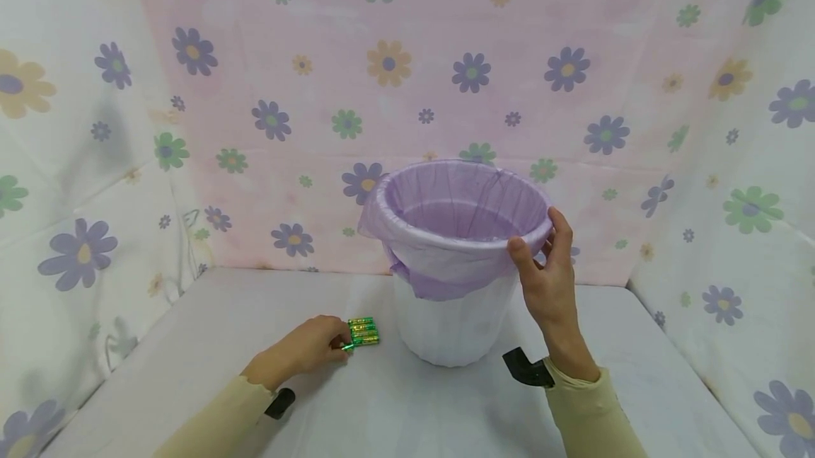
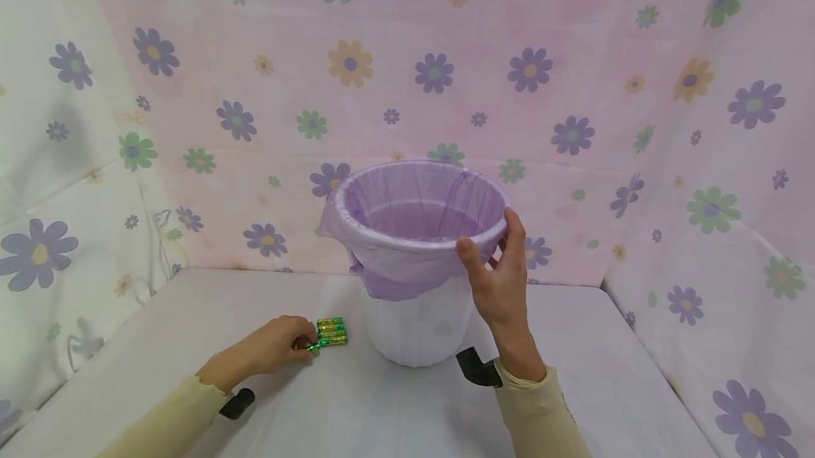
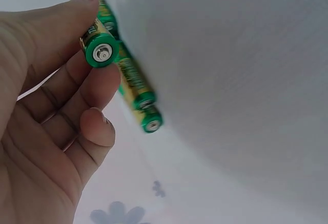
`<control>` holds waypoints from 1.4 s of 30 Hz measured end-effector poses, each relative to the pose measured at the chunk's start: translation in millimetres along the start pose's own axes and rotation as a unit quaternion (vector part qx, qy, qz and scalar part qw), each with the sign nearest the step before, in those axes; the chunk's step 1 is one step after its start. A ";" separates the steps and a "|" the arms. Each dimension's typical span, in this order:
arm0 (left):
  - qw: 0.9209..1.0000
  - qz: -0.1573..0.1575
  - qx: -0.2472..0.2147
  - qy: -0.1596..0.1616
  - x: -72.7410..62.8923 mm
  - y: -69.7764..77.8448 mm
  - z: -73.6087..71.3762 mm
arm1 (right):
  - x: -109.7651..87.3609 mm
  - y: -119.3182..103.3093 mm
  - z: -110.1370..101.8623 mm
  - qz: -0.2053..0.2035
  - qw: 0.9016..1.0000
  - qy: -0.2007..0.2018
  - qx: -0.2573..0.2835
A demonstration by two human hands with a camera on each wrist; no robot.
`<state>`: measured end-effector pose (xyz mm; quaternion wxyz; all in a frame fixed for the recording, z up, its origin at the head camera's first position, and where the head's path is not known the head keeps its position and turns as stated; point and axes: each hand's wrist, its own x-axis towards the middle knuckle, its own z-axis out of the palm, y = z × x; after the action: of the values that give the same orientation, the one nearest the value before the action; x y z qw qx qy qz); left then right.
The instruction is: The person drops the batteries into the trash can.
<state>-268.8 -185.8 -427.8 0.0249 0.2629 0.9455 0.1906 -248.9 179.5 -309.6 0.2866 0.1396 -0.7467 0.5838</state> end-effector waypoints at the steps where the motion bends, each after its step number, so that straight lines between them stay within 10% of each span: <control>1: 1.000 0.005 0.004 0.002 -1.2 1.9 -2.7 | -0.1 0.1 0.0 -0.001 1.000 0.000 0.000; 13: 0.996 0.076 -0.045 0.000 -7.7 32.5 -46.6 | -0.2 -0.3 0.9 -0.001 1.000 -0.001 0.000; 42: 0.973 0.228 -0.012 0.044 -1.8 160.8 -181.2 | -0.9 -0.1 0.7 -0.004 1.000 0.001 0.001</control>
<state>-215.6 -122.8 -200.1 -0.0577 0.4625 0.8585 0.2138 -248.3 178.7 -310.2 0.2895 0.1420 -0.7453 0.5835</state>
